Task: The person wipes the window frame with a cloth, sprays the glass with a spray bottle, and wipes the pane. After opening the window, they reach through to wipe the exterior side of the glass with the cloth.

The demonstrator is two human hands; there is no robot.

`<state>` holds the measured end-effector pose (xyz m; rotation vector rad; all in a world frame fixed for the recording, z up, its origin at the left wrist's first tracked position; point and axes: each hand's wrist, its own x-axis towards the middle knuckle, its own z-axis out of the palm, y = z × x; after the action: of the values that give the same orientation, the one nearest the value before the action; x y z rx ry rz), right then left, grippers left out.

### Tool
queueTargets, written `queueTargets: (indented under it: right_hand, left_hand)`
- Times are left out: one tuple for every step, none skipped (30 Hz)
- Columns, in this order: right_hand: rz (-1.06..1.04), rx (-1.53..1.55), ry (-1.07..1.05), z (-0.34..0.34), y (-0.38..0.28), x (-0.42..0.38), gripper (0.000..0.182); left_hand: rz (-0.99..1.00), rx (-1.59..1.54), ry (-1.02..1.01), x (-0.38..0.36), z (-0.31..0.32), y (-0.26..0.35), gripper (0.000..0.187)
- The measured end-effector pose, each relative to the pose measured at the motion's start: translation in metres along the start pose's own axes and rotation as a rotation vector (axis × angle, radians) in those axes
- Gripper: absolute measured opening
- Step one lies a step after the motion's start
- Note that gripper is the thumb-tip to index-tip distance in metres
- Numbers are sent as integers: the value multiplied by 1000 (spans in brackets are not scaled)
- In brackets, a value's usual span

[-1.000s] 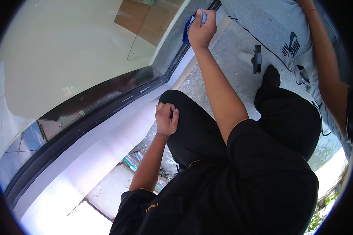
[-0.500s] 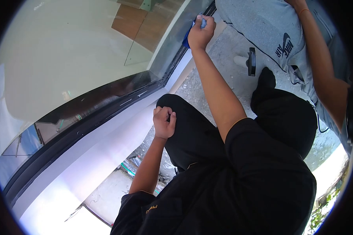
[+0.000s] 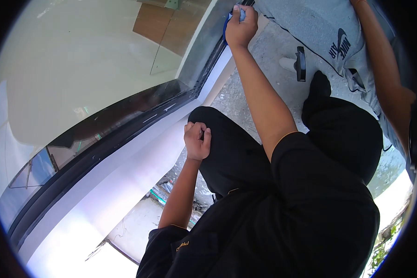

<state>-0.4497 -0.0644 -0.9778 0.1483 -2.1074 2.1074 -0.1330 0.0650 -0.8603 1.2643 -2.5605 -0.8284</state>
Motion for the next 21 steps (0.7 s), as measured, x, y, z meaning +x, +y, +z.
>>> queueTargets:
  right_hand:
    - [-2, 2, -13, -2, -1, -4, 9]
    - [-4, -24, -18, 0, 1, -1, 9]
    - [-3, -39, -19, 2, 5, 6, 9]
    - [9, -60, -19, 4, 10, 17, 10]
    - [17, -77, -18, 3, 11, 19, 10]
    - [57, -51, 1, 5, 11, 18, 10]
    - [59, -13, 10, 6, 3, 15, 9]
    - [56, 25, 17, 7, -7, 5, 9]
    - [61, 57, 16, 8, -12, -2, 9]
    - [54, 41, 20, 10, -9, -2, 8]
    - [55, 15, 32, 11, -5, 3, 8]
    - [60, -10, 54, 12, -1, 13, 7]
    - [62, -31, 78, 13, -1, 16, 6]
    - [132, 45, 75, 15, -5, 14, 9]
    - [153, 71, 101, 19, -15, 12, 10]
    - [167, 94, 123, 23, -30, 4, 11]
    - [185, 112, 140, 24, -48, -9, 13]
    - [75, 127, 144, 23, -79, -27, 13]
    - [-33, 146, 156, 21, -106, -40, 14]
    - [-84, 191, 127, 18, -111, -40, 13]
    - [-131, 230, 100, 16, -115, -41, 13]
  left_hand:
    - [4, -6, -1, 0, 1, 0, 10]
    - [7, -7, 4, 4, 3, 0, 10]
    - [0, -2, 5, 7, 4, 0, 10]
    - [-10, 9, -3, 2, 0, -1, 10]
    - [-31, 15, -16, -5, -4, -2, 10]
    - [-36, 14, -18, -5, -5, -2, 10]
    - [-27, 4, -14, 2, -1, -2, 10]
    - [-18, -5, -24, 2, 0, -5, 10]
    - [-6, -12, -12, 9, 3, -3, 10]
    - [-9, -12, -9, 9, 3, 0, 9]
    - [-17, -2, -9, 4, 0, 1, 9]
    - [-28, 10, -10, 2, 2, -4, 9]
    - [-35, 18, -26, -3, -2, -5, 9]
    - [-39, 17, -30, -4, -2, -6, 9]
    - [-38, 9, -28, 0, 0, -5, 9]
    - [-31, 12, -33, -1, 1, -10, 9]
    - [-26, 6, -19, 0, 4, -9, 9]
    - [-24, 6, -9, -2, 5, -8, 9]
    - [-16, 13, -1, -1, 4, -7, 9]
    - [-12, 33, -4, 0, 3, -5, 9]
    - [-17, 38, -14, 0, 2, -3, 9]
